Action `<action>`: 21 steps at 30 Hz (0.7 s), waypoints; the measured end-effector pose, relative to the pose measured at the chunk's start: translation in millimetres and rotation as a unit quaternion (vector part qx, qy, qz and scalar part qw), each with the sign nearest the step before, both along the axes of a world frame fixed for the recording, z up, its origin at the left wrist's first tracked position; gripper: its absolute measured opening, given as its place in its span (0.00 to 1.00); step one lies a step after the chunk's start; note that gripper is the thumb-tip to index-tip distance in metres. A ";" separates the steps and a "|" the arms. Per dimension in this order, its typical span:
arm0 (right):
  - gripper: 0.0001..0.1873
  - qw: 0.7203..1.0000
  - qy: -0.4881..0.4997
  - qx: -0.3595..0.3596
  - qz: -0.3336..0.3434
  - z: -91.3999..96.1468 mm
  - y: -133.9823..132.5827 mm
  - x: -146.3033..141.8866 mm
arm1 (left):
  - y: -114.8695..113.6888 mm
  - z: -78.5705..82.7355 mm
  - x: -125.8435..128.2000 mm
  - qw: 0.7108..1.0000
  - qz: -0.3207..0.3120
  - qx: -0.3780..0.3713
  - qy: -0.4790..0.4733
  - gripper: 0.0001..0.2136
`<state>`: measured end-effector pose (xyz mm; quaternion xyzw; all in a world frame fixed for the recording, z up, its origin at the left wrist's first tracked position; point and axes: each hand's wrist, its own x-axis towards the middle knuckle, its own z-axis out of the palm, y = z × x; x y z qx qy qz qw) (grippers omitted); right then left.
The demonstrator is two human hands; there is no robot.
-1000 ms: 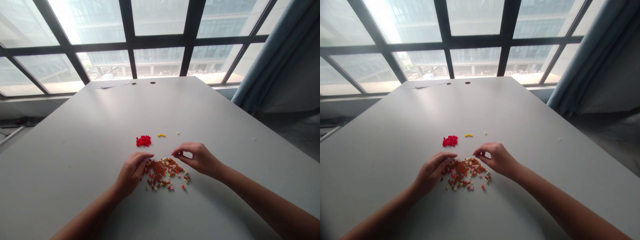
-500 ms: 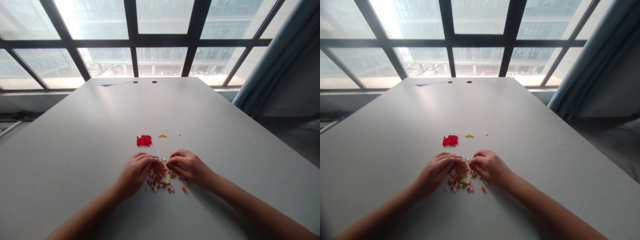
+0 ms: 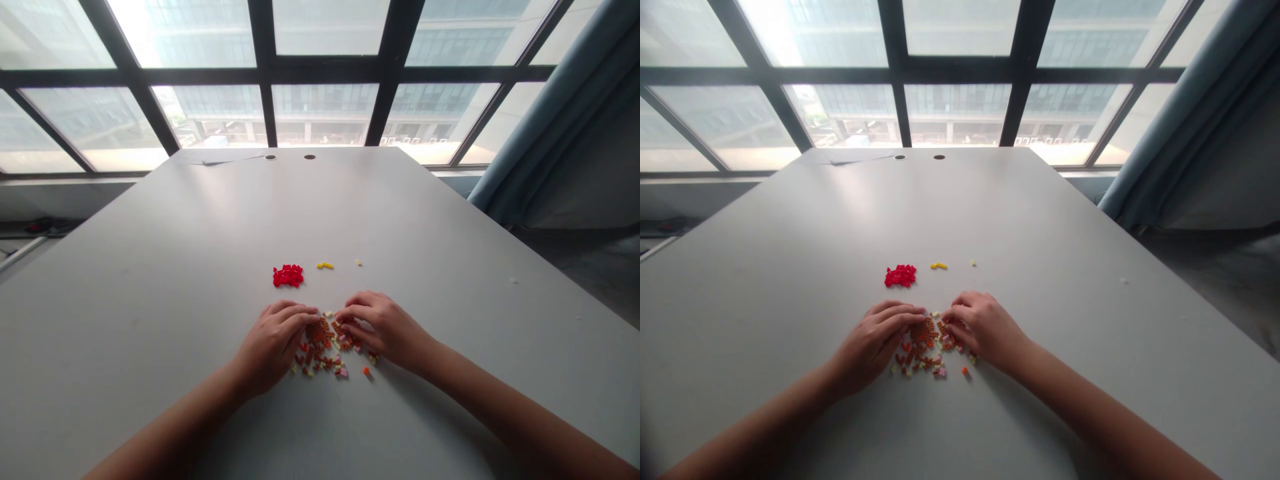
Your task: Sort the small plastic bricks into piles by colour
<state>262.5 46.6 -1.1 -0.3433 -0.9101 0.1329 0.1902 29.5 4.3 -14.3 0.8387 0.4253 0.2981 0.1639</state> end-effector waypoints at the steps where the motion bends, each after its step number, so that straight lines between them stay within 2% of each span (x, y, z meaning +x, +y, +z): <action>1: 0.06 1.000 -0.006 -0.002 -0.002 1.0 -1.1 -0.8 | -0.1 0.2 0.1 1.000 0.001 0.000 0.000 0.15; 6: 0.09 0.999 0.026 -0.037 -0.014 10.6 1.8 3.3 | 0.0 0.2 -0.1 1.000 0.000 -0.003 0.006 0.15; 9: 0.09 0.993 0.056 -0.036 -0.095 11.0 20.3 14.5 | -0.1 -0.5 -0.3 1.000 0.000 -0.002 0.007 0.15; 12: 0.08 0.976 0.061 -0.016 -0.206 4.0 47.5 27.0 | -0.2 -1.0 0.0 1.000 0.002 0.000 0.005 0.14; 14: 0.07 0.965 0.052 -0.027 -0.255 -2.1 63.3 31.9 | -0.1 -1.1 0.2 1.000 0.003 0.000 0.001 0.14; 18: 0.09 0.949 0.025 -0.075 -0.305 -11.3 78.3 31.0 | 0.1 -0.8 0.2 1.000 0.000 0.004 -0.001 0.14; 21: 0.10 0.946 0.012 -0.074 -0.315 -13.8 78.7 26.5 | 0.1 -0.5 0.0 1.000 0.000 0.004 0.002 0.14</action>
